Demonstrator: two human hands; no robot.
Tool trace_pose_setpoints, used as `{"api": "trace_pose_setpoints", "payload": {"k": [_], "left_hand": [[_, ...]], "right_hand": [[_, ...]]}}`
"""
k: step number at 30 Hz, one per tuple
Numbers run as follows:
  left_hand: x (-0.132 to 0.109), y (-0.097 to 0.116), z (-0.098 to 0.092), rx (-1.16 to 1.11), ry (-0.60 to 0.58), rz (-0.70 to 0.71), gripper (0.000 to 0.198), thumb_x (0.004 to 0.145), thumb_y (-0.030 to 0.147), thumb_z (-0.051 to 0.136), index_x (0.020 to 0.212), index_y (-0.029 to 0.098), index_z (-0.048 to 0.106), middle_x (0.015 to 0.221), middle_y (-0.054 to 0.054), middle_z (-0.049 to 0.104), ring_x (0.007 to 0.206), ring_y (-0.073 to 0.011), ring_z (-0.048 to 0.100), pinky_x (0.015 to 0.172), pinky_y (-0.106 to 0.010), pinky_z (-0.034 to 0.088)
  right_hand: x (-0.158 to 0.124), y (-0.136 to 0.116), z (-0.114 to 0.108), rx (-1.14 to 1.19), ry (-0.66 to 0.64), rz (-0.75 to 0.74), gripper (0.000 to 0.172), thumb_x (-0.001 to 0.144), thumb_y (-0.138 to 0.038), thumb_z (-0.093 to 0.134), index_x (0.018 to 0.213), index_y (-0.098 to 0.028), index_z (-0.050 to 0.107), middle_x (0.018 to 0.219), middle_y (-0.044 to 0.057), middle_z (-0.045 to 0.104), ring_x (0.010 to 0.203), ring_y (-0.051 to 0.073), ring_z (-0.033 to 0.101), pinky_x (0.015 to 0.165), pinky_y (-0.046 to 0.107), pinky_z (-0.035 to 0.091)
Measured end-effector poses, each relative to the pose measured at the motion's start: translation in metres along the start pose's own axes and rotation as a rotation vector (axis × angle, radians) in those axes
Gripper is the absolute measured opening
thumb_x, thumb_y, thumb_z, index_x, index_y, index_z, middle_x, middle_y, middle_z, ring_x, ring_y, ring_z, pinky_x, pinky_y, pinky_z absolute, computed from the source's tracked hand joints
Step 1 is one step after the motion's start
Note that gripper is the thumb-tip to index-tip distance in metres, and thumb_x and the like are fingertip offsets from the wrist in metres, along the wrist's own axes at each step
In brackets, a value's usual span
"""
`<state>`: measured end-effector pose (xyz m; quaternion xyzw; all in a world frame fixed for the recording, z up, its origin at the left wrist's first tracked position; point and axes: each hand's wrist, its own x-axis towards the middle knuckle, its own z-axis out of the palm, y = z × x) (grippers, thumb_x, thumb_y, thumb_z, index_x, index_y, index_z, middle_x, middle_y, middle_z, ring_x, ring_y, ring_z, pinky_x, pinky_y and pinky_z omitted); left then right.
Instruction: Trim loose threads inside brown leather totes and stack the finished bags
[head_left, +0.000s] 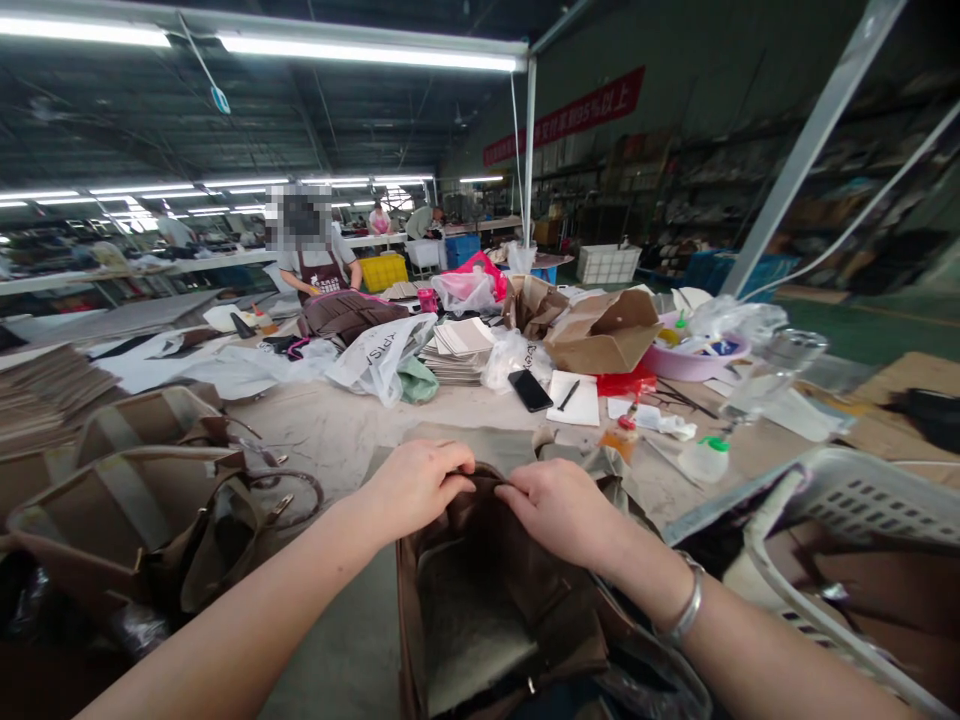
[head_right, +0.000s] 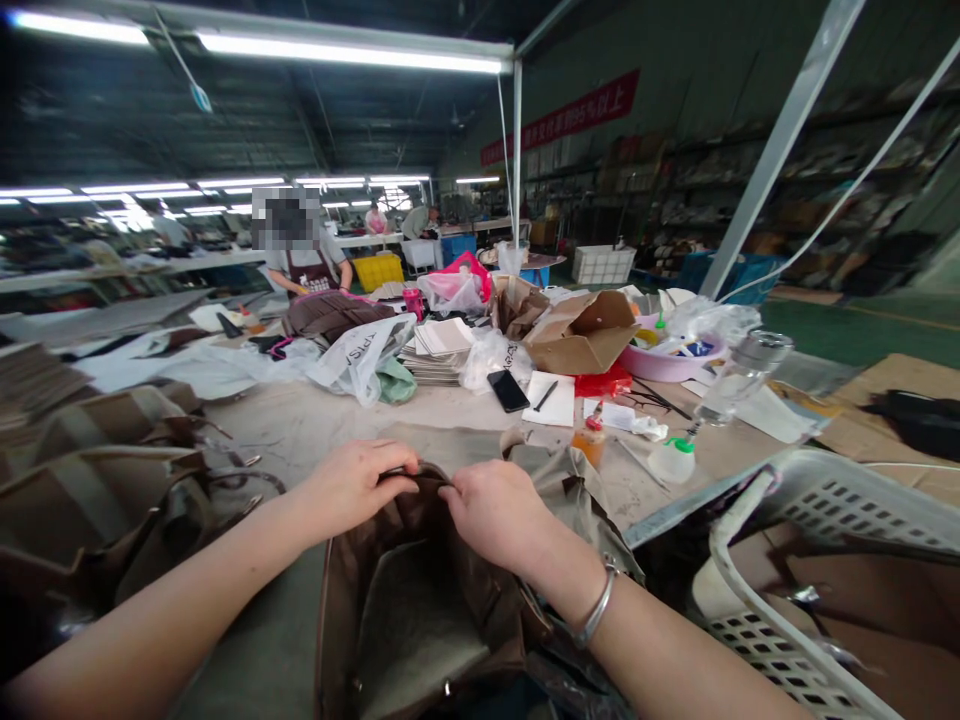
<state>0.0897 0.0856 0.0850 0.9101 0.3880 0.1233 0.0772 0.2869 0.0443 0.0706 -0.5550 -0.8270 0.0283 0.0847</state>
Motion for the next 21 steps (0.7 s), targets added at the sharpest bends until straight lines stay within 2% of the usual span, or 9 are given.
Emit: {"api": "trace_pose_setpoints", "payload": {"k": [2, 6, 8, 10, 12, 16, 18, 21], "left_hand": [[0.002, -0.002, 0.003, -0.001, 0.012, -0.011, 0.009, 0.084, 0.023, 0.052, 0.084, 0.021, 0.062, 0.084, 0.000, 0.066, 0.080, -0.0155, 0.060, 0.072, -0.025, 0.043], [0.002, -0.001, 0.005, -0.045, 0.054, 0.023, 0.011, 0.085, 0.027, 0.053, 0.084, 0.020, 0.062, 0.093, -0.001, 0.066, 0.086, -0.0152, 0.061, 0.078, -0.026, 0.044], [0.001, 0.001, 0.005, -0.071, 0.059, 0.046, 0.016, 0.081, 0.034, 0.059, 0.089, 0.021, 0.060, 0.101, -0.002, 0.065, 0.090, -0.0164, 0.060, 0.082, -0.027, 0.044], [0.000, 0.001, 0.005, -0.068, 0.043, 0.037, 0.032, 0.073, 0.040, 0.067, 0.097, 0.021, 0.058, 0.104, -0.003, 0.064, 0.092, -0.0187, 0.060, 0.082, -0.029, 0.045], [0.000, 0.000, 0.005, -0.049, 0.031, 0.025, 0.039, 0.069, 0.040, 0.071, 0.101, 0.021, 0.057, 0.105, -0.003, 0.064, 0.093, -0.0204, 0.060, 0.083, -0.031, 0.046], [0.002, -0.004, 0.010, -0.048, 0.039, 0.049, 0.007, 0.082, 0.026, 0.058, 0.081, 0.020, 0.062, 0.110, -0.002, 0.063, 0.099, -0.0178, 0.059, 0.088, -0.029, 0.043], [0.003, -0.006, 0.012, -0.066, 0.050, 0.033, 0.010, 0.084, 0.022, 0.054, 0.078, 0.020, 0.062, 0.104, -0.001, 0.065, 0.094, -0.0154, 0.060, 0.084, -0.026, 0.043], [0.004, -0.007, 0.013, -0.063, 0.053, -0.032, 0.010, 0.084, 0.025, 0.056, 0.078, 0.020, 0.062, 0.085, 0.001, 0.066, 0.080, -0.0136, 0.060, 0.071, -0.024, 0.043]], "right_hand": [[0.000, 0.000, 0.001, 0.006, 0.005, 0.002, 0.037, 0.092, -0.037, 0.041, 0.073, -0.020, 0.068, 0.071, 0.004, 0.068, 0.070, 0.017, 0.063, 0.059, 0.025, 0.036], [0.001, 0.002, 0.004, 0.030, 0.034, 0.010, 0.037, 0.093, -0.037, 0.041, 0.073, -0.021, 0.068, 0.070, 0.003, 0.068, 0.067, 0.017, 0.062, 0.058, 0.025, 0.034], [0.002, 0.003, 0.005, 0.037, 0.050, 0.006, 0.037, 0.093, -0.036, 0.041, 0.073, -0.021, 0.067, 0.068, 0.003, 0.067, 0.065, 0.016, 0.061, 0.056, 0.025, 0.033], [0.002, 0.004, 0.006, 0.035, 0.059, 0.003, 0.036, 0.092, -0.036, 0.042, 0.071, -0.021, 0.067, 0.067, 0.002, 0.067, 0.064, 0.016, 0.061, 0.055, 0.026, 0.031], [0.003, 0.004, 0.006, 0.031, 0.063, 0.000, 0.035, 0.092, -0.036, 0.043, 0.070, -0.021, 0.066, 0.067, 0.002, 0.067, 0.064, 0.016, 0.061, 0.055, 0.026, 0.031], [0.002, 0.002, 0.006, 0.028, 0.059, 0.002, 0.037, 0.092, -0.037, 0.041, 0.070, -0.021, 0.066, 0.067, 0.002, 0.067, 0.064, 0.016, 0.061, 0.055, 0.027, 0.031], [0.001, 0.001, 0.006, 0.033, 0.051, 0.014, 0.039, 0.093, -0.039, 0.041, 0.069, -0.021, 0.066, 0.066, 0.002, 0.067, 0.064, 0.016, 0.061, 0.055, 0.027, 0.031], [-0.001, 0.001, 0.004, 0.090, 0.028, 0.026, 0.041, 0.091, -0.047, 0.043, 0.068, -0.021, 0.065, 0.066, 0.002, 0.067, 0.063, 0.016, 0.061, 0.055, 0.026, 0.033]]}}
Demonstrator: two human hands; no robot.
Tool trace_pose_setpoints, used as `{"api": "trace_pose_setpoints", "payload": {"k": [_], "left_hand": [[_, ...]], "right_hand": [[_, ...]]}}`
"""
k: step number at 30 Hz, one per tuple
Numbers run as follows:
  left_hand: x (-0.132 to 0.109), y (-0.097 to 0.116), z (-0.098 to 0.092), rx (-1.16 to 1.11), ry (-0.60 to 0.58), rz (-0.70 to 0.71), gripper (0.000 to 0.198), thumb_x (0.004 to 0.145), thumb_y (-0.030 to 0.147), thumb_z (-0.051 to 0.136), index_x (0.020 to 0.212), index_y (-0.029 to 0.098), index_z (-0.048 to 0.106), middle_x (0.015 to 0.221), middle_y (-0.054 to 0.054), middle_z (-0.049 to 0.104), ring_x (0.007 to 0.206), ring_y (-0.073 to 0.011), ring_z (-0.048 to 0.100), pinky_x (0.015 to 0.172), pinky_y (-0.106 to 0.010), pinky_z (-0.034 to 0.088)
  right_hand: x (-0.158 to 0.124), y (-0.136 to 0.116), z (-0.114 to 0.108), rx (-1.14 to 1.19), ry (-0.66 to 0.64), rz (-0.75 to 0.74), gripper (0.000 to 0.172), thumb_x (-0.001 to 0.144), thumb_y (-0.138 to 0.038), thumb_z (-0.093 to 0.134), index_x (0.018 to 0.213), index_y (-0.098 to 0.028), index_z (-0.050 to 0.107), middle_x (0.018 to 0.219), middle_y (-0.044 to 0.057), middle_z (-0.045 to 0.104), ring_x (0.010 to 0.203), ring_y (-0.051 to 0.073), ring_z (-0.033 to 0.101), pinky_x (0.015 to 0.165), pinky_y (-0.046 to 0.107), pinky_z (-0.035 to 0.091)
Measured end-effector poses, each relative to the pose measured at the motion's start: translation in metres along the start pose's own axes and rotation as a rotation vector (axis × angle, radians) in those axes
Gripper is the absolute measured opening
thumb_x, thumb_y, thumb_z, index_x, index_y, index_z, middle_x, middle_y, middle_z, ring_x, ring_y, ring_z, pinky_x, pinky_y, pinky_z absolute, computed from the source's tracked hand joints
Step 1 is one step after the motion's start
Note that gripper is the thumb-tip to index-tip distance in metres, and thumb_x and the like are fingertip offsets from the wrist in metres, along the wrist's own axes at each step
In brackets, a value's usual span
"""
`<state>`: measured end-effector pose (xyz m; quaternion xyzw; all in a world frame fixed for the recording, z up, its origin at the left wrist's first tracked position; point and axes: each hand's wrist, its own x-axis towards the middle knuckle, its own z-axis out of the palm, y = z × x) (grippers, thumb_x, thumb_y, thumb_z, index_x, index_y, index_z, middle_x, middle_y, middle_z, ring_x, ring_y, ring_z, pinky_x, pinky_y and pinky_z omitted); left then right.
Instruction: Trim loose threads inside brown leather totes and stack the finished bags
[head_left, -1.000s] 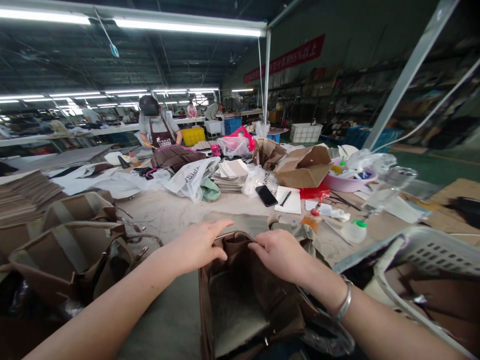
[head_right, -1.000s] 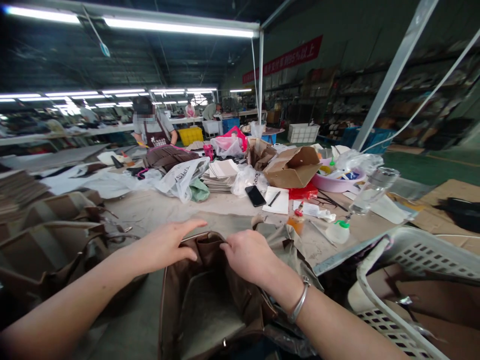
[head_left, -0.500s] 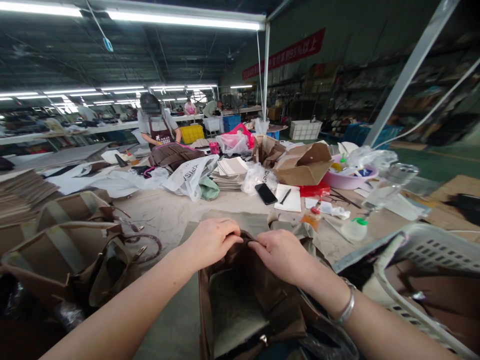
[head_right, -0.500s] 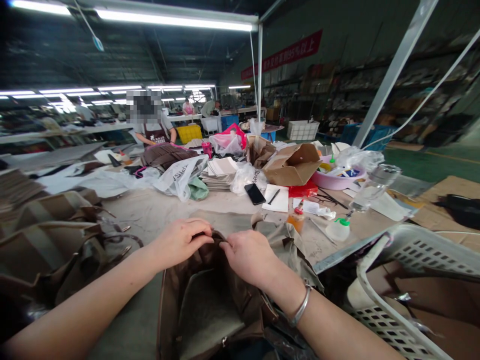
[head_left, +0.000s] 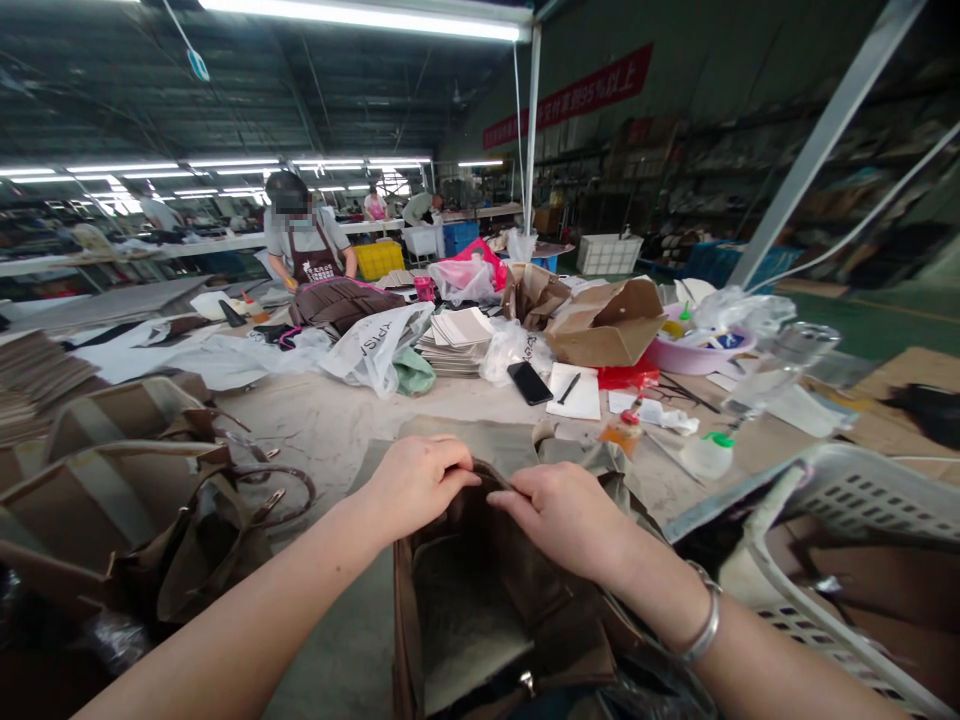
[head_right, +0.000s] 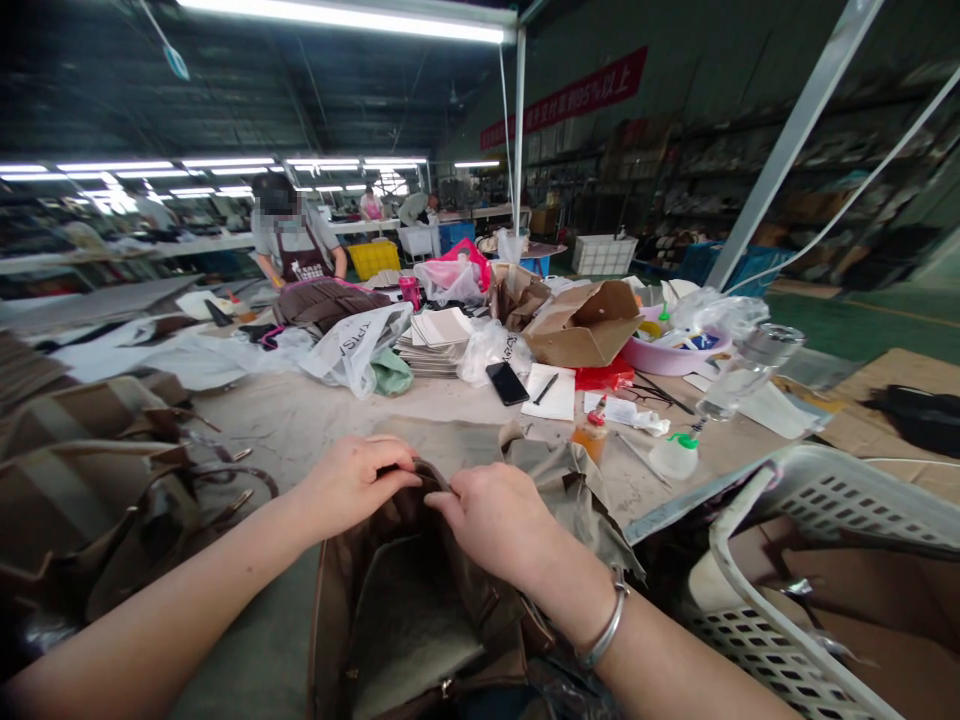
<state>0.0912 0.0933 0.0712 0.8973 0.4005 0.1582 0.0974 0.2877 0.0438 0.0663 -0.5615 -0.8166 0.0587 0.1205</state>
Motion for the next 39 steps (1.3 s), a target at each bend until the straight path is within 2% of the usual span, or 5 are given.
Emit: {"api": "trace_pose_setpoints", "payload": {"k": [6, 16, 22, 28, 39], "left_hand": [[0.000, 0.006, 0.003, 0.118, 0.026, -0.060, 0.018, 0.084, 0.033, 0.054, 0.076, 0.020, 0.061, 0.075, 0.001, 0.064, 0.070, -0.0138, 0.058, 0.062, -0.024, 0.038], [-0.002, 0.002, 0.002, 0.018, -0.003, -0.063, 0.008, 0.082, 0.029, 0.055, 0.085, 0.021, 0.057, 0.082, 0.000, 0.065, 0.077, -0.0165, 0.061, 0.067, -0.026, 0.041], [-0.011, -0.008, -0.004, -0.156, -0.055, -0.190, 0.084, 0.056, 0.047, 0.077, 0.127, 0.023, 0.040, 0.114, -0.008, 0.064, 0.097, -0.0253, 0.060, 0.079, -0.032, 0.044], [-0.007, -0.009, -0.005, -0.017, -0.204, -0.252, 0.026, 0.075, 0.046, 0.061, 0.083, 0.023, 0.067, 0.074, -0.001, 0.068, 0.070, -0.0182, 0.061, 0.058, -0.024, 0.036], [-0.005, -0.006, -0.006, -0.032, -0.188, -0.240, 0.028, 0.082, 0.041, 0.054, 0.069, 0.019, 0.065, 0.064, 0.000, 0.063, 0.060, -0.0123, 0.054, 0.055, -0.021, 0.031]], "right_hand": [[-0.001, 0.002, -0.005, 0.126, -0.003, -0.041, 0.046, 0.076, -0.062, 0.059, 0.106, -0.028, 0.061, 0.079, -0.001, 0.069, 0.070, 0.019, 0.063, 0.054, 0.025, 0.034], [0.018, -0.006, -0.005, -0.047, 0.026, -0.054, 0.026, 0.089, -0.036, 0.046, 0.078, -0.023, 0.066, 0.072, 0.001, 0.068, 0.066, 0.017, 0.062, 0.054, 0.028, 0.031], [0.019, -0.002, -0.002, -0.043, 0.029, -0.043, 0.027, 0.091, -0.034, 0.045, 0.078, -0.023, 0.066, 0.074, 0.001, 0.069, 0.068, 0.016, 0.061, 0.056, 0.027, 0.031], [0.020, 0.001, -0.002, -0.025, 0.022, -0.030, 0.028, 0.092, -0.032, 0.044, 0.074, -0.023, 0.064, 0.073, 0.000, 0.068, 0.069, 0.015, 0.060, 0.057, 0.026, 0.030], [0.020, 0.005, 0.002, -0.009, 0.042, -0.022, 0.030, 0.093, -0.033, 0.042, 0.074, -0.023, 0.063, 0.075, -0.001, 0.068, 0.072, 0.015, 0.060, 0.058, 0.026, 0.029]]}}
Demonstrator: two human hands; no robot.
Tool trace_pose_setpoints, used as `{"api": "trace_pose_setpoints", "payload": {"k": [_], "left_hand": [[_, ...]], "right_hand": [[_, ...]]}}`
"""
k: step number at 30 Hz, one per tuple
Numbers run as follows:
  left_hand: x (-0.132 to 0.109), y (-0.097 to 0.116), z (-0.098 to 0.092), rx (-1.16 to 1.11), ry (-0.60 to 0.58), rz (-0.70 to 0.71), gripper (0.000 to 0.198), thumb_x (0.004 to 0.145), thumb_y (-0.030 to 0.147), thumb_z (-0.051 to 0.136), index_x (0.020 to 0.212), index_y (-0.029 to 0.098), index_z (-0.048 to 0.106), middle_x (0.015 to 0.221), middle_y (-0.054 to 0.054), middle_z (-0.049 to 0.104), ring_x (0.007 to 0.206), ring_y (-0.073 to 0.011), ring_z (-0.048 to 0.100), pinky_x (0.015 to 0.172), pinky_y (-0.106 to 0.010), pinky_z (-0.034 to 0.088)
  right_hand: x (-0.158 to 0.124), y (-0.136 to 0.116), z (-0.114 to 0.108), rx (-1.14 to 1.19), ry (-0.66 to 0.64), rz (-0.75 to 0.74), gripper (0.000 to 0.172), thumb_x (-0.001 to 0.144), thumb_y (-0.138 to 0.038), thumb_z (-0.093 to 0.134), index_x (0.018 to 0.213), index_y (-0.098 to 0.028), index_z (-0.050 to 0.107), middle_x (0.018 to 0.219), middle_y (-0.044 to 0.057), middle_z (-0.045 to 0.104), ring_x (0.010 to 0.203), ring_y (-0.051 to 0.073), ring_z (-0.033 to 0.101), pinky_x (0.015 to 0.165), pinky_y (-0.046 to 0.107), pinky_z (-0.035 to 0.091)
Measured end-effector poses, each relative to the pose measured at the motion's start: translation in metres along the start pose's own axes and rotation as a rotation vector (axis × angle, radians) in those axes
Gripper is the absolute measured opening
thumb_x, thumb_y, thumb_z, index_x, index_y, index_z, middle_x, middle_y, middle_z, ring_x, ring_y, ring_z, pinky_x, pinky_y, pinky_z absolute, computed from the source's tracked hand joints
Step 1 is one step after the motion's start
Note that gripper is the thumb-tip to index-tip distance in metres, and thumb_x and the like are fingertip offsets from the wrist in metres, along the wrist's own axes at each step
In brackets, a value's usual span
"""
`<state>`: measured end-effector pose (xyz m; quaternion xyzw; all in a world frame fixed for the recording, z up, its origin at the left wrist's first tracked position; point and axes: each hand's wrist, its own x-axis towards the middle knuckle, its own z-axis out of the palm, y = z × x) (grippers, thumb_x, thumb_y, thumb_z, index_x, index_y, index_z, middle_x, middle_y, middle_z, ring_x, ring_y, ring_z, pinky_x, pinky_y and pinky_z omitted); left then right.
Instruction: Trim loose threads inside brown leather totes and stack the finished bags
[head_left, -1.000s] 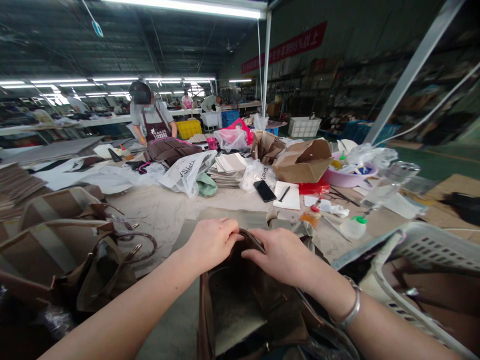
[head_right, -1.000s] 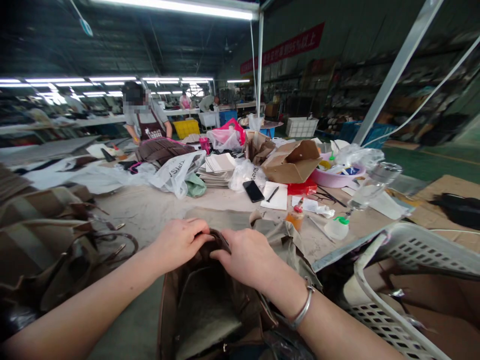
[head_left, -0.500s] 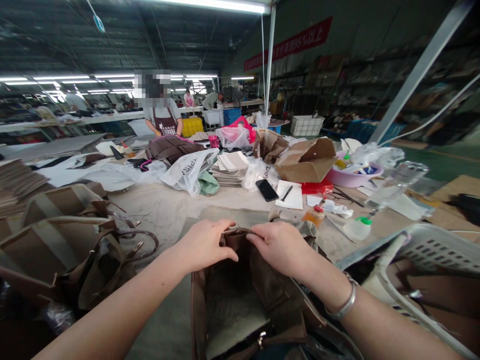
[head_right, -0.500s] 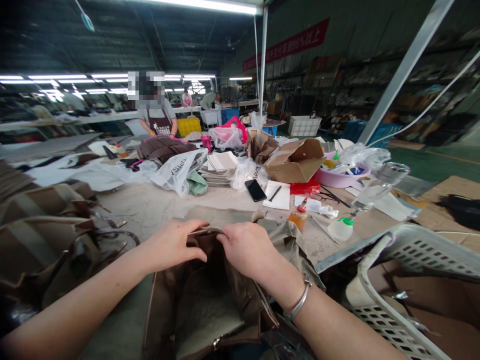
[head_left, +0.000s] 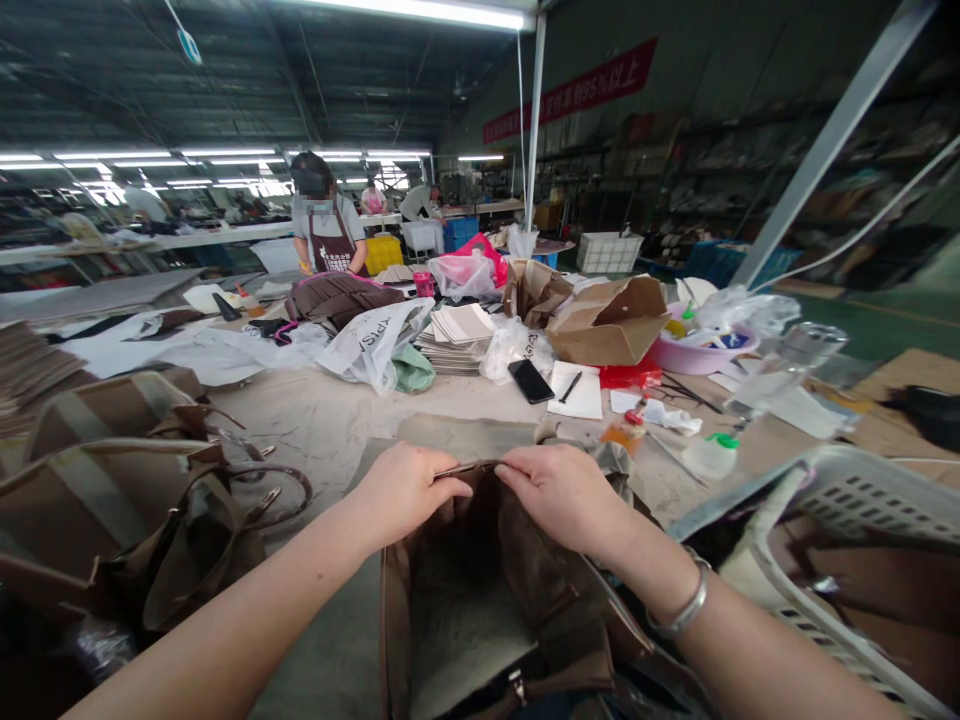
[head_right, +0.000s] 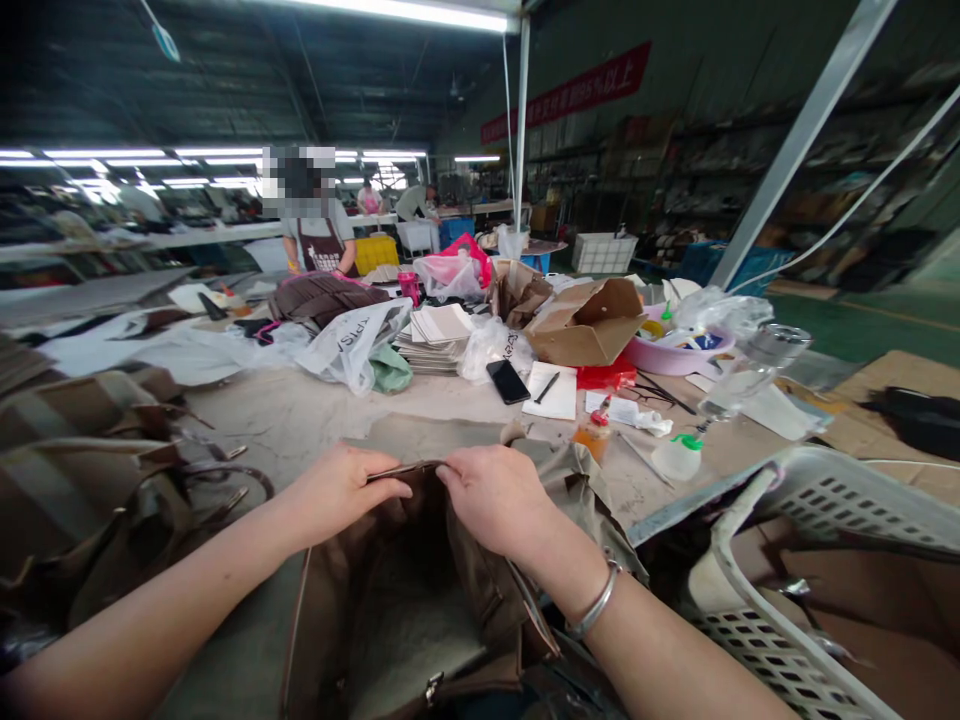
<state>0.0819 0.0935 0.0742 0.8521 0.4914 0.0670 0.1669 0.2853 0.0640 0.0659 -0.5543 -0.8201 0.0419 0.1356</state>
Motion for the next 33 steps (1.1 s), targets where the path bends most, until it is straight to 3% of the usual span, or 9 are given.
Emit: {"api": "trace_pose_setpoints", "payload": {"k": [7, 12, 20, 25, 31, 33], "left_hand": [[0.001, -0.002, 0.001, -0.014, -0.009, -0.018, 0.031, 0.081, 0.044, 0.053, 0.070, 0.019, 0.066, 0.065, 0.000, 0.064, 0.062, -0.0131, 0.055, 0.056, -0.021, 0.033], [-0.001, -0.001, 0.000, -0.077, 0.011, 0.024, 0.029, 0.081, 0.047, 0.053, 0.086, 0.023, 0.068, 0.078, 0.000, 0.069, 0.071, -0.0154, 0.058, 0.061, -0.022, 0.037], [0.002, 0.000, 0.002, -0.034, 0.037, 0.004, 0.027, 0.084, 0.039, 0.049, 0.075, 0.021, 0.067, 0.070, 0.001, 0.066, 0.065, -0.0140, 0.057, 0.057, -0.021, 0.033], [0.003, 0.002, 0.003, -0.039, 0.040, -0.020, 0.028, 0.085, 0.039, 0.048, 0.074, 0.022, 0.067, 0.068, 0.001, 0.066, 0.063, -0.0140, 0.056, 0.055, -0.022, 0.032], [0.003, 0.003, 0.004, -0.022, 0.056, -0.033, 0.032, 0.086, 0.041, 0.045, 0.074, 0.021, 0.067, 0.064, 0.001, 0.064, 0.060, -0.0133, 0.053, 0.054, -0.022, 0.030], [0.003, 0.004, 0.004, -0.014, 0.058, -0.031, 0.032, 0.086, 0.041, 0.044, 0.072, 0.021, 0.066, 0.064, 0.001, 0.063, 0.060, -0.0131, 0.053, 0.053, -0.022, 0.029]], "right_hand": [[0.002, -0.002, -0.001, -0.007, 0.006, 0.011, 0.030, 0.093, -0.033, 0.042, 0.073, -0.023, 0.063, 0.074, -0.001, 0.068, 0.071, 0.014, 0.060, 0.057, 0.026, 0.029], [0.002, -0.004, -0.002, -0.009, -0.003, 0.025, 0.033, 0.093, -0.035, 0.040, 0.075, -0.023, 0.064, 0.073, 0.000, 0.067, 0.069, 0.015, 0.060, 0.057, 0.027, 0.030], [0.000, 0.000, -0.002, 0.148, -0.015, 0.009, 0.026, 0.092, -0.033, 0.044, 0.098, -0.027, 0.068, 0.087, 0.001, 0.070, 0.078, 0.016, 0.063, 0.066, 0.025, 0.039], [-0.002, 0.010, 0.000, 0.245, 0.012, -0.011, 0.023, 0.088, -0.038, 0.052, 0.103, -0.028, 0.067, 0.082, 0.000, 0.070, 0.074, 0.015, 0.062, 0.064, 0.023, 0.040], [0.001, 0.012, -0.002, 0.269, 0.020, -0.037, 0.051, 0.070, -0.057, 0.068, 0.111, -0.027, 0.064, 0.078, -0.001, 0.068, 0.068, 0.015, 0.059, 0.058, 0.023, 0.038], [0.004, 0.009, -0.004, 0.225, 0.018, -0.060, 0.044, 0.071, -0.056, 0.067, 0.103, -0.026, 0.068, 0.078, 0.000, 0.068, 0.069, 0.015, 0.059, 0.059, 0.024, 0.036]]}}
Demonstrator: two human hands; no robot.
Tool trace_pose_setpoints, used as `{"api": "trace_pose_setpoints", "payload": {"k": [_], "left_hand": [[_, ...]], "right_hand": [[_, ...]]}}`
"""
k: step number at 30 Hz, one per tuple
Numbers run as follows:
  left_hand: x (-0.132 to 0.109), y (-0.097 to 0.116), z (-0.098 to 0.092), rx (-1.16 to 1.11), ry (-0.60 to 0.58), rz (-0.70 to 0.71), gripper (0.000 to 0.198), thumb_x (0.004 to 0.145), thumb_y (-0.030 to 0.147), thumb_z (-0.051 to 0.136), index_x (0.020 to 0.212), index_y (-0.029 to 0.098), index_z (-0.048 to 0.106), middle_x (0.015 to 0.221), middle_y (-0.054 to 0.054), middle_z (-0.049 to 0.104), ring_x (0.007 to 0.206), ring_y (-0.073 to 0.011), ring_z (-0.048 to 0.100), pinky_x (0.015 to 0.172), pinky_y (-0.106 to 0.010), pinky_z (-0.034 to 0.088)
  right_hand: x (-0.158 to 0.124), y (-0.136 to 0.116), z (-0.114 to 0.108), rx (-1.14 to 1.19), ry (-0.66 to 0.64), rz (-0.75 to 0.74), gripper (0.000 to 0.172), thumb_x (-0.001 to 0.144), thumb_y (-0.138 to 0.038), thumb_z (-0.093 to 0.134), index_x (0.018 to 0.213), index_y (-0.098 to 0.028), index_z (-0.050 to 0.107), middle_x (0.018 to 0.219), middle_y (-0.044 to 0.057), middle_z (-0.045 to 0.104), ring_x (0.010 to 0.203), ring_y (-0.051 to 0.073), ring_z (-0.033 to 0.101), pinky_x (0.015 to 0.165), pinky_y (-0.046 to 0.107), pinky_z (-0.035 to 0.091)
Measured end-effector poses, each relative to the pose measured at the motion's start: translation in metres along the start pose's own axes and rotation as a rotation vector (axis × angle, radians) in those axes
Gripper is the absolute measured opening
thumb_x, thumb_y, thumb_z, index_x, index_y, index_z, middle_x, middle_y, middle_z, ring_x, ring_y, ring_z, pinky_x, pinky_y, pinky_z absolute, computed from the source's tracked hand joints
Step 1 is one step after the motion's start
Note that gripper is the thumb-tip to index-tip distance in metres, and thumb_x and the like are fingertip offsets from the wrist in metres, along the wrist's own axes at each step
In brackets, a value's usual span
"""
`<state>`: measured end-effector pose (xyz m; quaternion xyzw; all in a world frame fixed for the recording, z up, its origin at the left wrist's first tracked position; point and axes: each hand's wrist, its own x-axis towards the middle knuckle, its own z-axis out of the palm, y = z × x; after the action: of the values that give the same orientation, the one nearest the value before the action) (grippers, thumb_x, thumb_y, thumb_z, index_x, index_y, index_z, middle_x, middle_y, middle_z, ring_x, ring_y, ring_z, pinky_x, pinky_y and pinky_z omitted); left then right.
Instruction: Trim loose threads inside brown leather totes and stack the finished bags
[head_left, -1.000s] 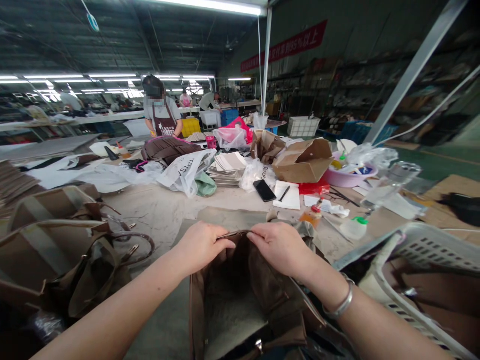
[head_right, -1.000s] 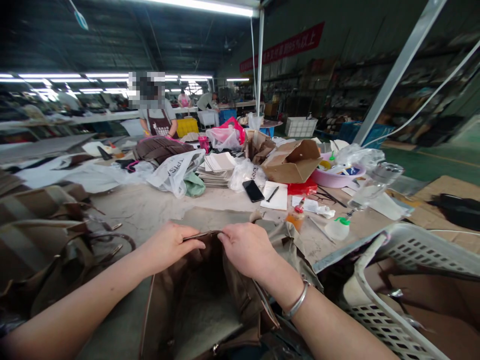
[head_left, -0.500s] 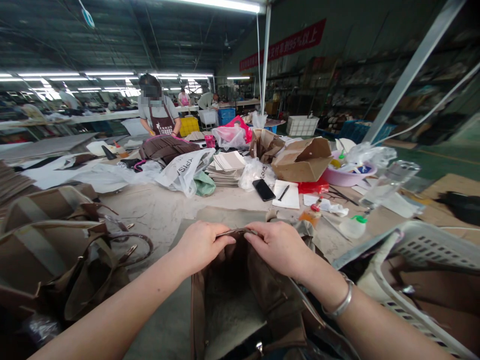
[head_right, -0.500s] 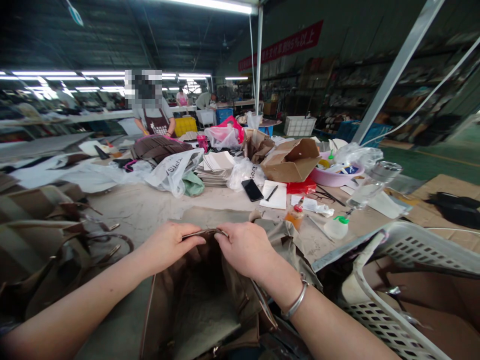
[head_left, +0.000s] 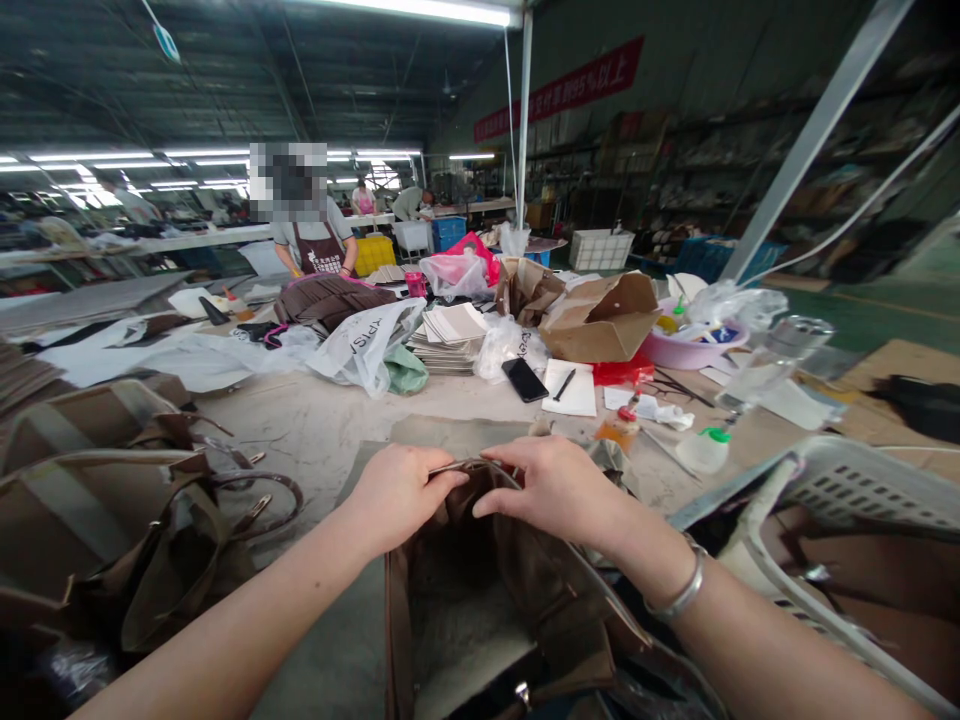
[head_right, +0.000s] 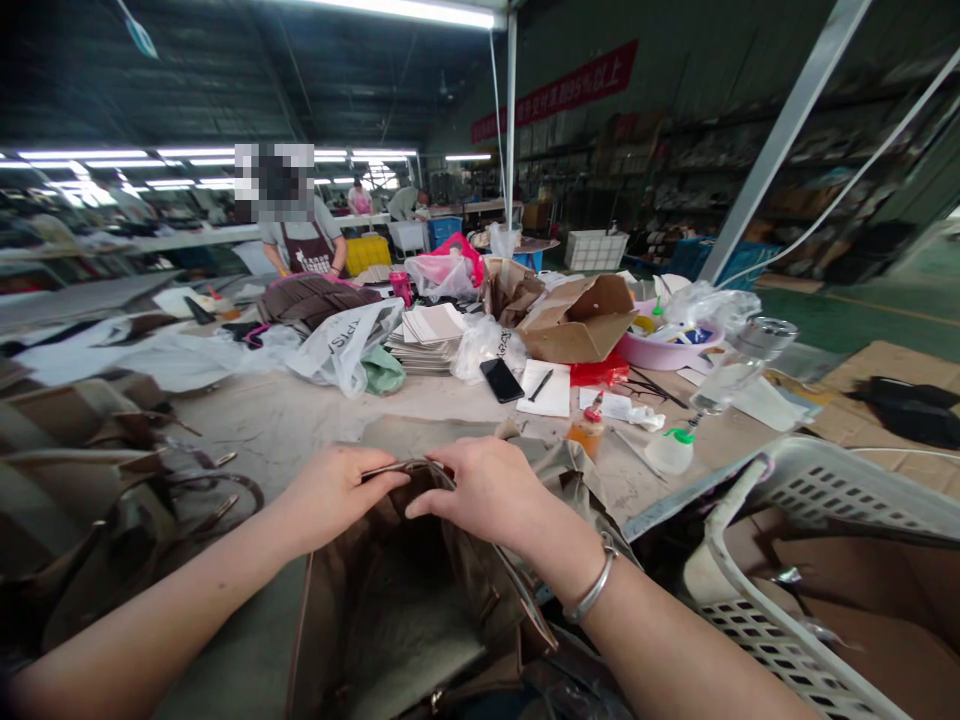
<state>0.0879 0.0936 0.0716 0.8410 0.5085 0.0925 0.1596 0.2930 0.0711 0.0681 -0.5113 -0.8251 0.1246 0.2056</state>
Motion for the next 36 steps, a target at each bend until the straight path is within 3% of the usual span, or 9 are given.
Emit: {"api": "trace_pose_setpoints", "payload": {"k": [3, 7, 13, 18, 28, 32, 36], "left_hand": [[0.000, 0.000, 0.000, 0.017, 0.004, -0.010, 0.031, 0.086, 0.040, 0.045, 0.072, 0.021, 0.065, 0.063, 0.001, 0.062, 0.059, -0.0131, 0.052, 0.053, -0.022, 0.028], [0.000, -0.001, 0.001, 0.010, 0.014, -0.009, 0.032, 0.086, 0.042, 0.045, 0.072, 0.021, 0.065, 0.064, 0.001, 0.063, 0.059, -0.0131, 0.052, 0.053, -0.022, 0.028], [0.000, -0.005, 0.001, -0.050, 0.030, 0.002, 0.030, 0.086, 0.041, 0.047, 0.073, 0.021, 0.066, 0.067, 0.001, 0.065, 0.063, -0.0139, 0.056, 0.058, -0.023, 0.034], [0.002, -0.007, 0.004, -0.221, 0.055, 0.063, 0.021, 0.084, 0.032, 0.053, 0.095, 0.027, 0.069, 0.093, 0.004, 0.071, 0.083, -0.0151, 0.061, 0.074, -0.023, 0.042], [0.005, -0.003, 0.003, -0.273, -0.056, 0.122, 0.021, 0.083, 0.023, 0.048, 0.088, 0.022, 0.068, 0.084, 0.003, 0.069, 0.078, -0.0139, 0.059, 0.073, -0.022, 0.043], [0.005, -0.004, 0.002, -0.237, -0.053, 0.150, 0.020, 0.084, 0.023, 0.048, 0.089, 0.023, 0.068, 0.083, 0.003, 0.069, 0.076, -0.0132, 0.060, 0.071, -0.022, 0.041], [0.004, -0.004, 0.003, -0.272, -0.023, 0.178, 0.024, 0.083, 0.025, 0.053, 0.103, 0.026, 0.066, 0.097, 0.003, 0.069, 0.085, -0.0141, 0.061, 0.077, -0.022, 0.041]], "right_hand": [[0.006, -0.004, 0.000, -0.074, 0.000, -0.010, 0.023, 0.081, -0.045, 0.061, 0.084, -0.024, 0.071, 0.074, 0.000, 0.067, 0.068, 0.015, 0.058, 0.059, 0.024, 0.034], [0.011, -0.005, 0.002, -0.080, -0.020, -0.026, 0.023, 0.084, -0.037, 0.059, 0.071, -0.021, 0.070, 0.069, 0.000, 0.066, 0.065, 0.013, 0.057, 0.057, 0.024, 0.032], [0.014, -0.001, 0.005, 0.010, -0.037, -0.111, 0.017, 0.084, -0.030, 0.060, 0.077, -0.020, 0.071, 0.072, 0.000, 0.066, 0.069, 0.012, 0.057, 0.062, 0.023, 0.035], [0.018, 0.003, 0.004, 0.075, -0.060, -0.203, 0.014, 0.084, -0.025, 0.060, 0.078, -0.019, 0.070, 0.070, -0.001, 0.064, 0.068, 0.011, 0.055, 0.062, 0.021, 0.034], [0.022, 0.010, 0.003, 0.258, -0.136, -0.342, 0.013, 0.085, -0.023, 0.060, 0.077, -0.017, 0.068, 0.069, -0.001, 0.059, 0.068, 0.011, 0.053, 0.064, 0.021, 0.037], [0.023, 0.016, 0.004, 0.303, -0.145, -0.336, 0.014, 0.085, -0.026, 0.059, 0.078, -0.017, 0.068, 0.069, -0.001, 0.059, 0.067, 0.011, 0.053, 0.064, 0.021, 0.038], [0.022, 0.019, 0.006, 0.317, -0.109, -0.286, 0.017, 0.085, -0.029, 0.060, 0.080, -0.015, 0.069, 0.070, 0.000, 0.062, 0.066, 0.011, 0.053, 0.063, 0.021, 0.037]]}}
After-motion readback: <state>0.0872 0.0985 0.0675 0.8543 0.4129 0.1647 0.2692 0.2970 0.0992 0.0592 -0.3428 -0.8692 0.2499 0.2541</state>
